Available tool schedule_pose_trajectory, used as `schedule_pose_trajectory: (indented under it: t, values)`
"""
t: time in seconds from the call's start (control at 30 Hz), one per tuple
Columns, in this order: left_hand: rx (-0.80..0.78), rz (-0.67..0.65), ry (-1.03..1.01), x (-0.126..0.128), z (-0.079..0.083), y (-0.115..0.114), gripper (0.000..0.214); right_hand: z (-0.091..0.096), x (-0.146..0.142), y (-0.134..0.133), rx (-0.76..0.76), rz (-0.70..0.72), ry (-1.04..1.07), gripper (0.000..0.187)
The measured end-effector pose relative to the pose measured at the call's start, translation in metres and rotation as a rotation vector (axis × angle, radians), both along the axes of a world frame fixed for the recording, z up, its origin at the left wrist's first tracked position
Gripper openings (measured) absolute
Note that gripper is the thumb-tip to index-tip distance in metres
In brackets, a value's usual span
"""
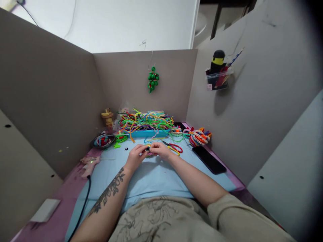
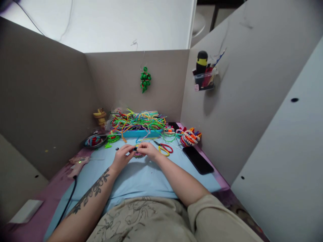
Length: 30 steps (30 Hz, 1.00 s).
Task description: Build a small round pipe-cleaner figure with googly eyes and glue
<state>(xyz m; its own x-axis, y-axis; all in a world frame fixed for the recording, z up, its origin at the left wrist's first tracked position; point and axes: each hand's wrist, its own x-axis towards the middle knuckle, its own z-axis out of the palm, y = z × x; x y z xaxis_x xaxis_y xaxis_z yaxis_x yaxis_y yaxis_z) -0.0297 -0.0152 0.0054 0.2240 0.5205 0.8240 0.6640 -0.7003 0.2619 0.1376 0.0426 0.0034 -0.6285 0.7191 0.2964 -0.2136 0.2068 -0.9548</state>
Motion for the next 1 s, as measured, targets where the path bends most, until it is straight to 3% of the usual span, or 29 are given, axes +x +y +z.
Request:
schedule_pose_trajectory:
  t: [0.27,0.63,1.0]
  values:
    - [-0.008,-0.025,-0.004,0.0007,-0.0008,0.0005,0.021,0.003,0.0009,0.0004,-0.052,-0.026,0.031,0.03]
    - [-0.012,-0.038,0.018,0.0009,-0.0036,0.0029,0.024,0.0078,0.0001,-0.0043,0.125,-0.112,-0.063,0.03]
    - [0.011,0.017,-0.004,-0.0001,-0.0043,0.003,0.021,0.0037,-0.0043,-0.0031,-0.001,-0.09,0.003,0.03]
